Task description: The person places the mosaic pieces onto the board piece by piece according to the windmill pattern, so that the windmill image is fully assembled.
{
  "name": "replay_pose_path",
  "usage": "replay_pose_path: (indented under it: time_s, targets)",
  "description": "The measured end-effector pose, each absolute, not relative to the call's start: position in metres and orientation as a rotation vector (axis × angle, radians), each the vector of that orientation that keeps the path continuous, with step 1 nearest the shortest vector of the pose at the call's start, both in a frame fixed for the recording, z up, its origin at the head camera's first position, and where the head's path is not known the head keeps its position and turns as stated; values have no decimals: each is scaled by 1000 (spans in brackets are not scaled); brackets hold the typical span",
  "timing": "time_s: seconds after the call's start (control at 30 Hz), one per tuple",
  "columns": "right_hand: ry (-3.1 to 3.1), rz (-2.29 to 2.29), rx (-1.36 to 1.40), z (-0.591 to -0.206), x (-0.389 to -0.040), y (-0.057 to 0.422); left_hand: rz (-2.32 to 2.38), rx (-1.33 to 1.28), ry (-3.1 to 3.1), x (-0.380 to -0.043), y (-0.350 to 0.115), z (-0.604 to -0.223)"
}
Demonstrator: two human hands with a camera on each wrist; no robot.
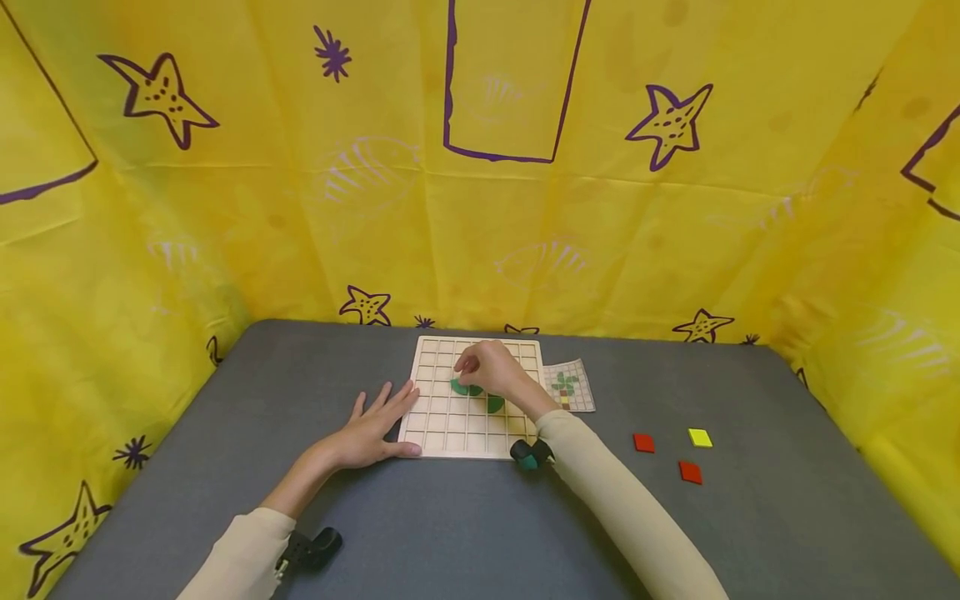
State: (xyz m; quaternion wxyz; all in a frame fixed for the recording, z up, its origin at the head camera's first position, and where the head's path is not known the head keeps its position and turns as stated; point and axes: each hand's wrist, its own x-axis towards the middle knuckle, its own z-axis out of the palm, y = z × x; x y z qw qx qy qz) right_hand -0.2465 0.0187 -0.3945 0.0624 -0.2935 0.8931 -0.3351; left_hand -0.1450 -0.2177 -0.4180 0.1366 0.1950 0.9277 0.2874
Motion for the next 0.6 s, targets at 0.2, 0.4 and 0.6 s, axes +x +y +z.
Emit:
replay_pose_path:
  time_s: [0.2, 0.4, 0.6]
  targets:
    - [2739, -967, -907, -395, -246, 17, 831, 563, 2685, -145, -219, -418]
    - [2779, -934, -943, -396, -247, 15, 839, 560, 2682, -145, -219, -418]
    - [2776, -935, -937, -398, -248, 13, 843, 562, 2684, -145, -220, -418]
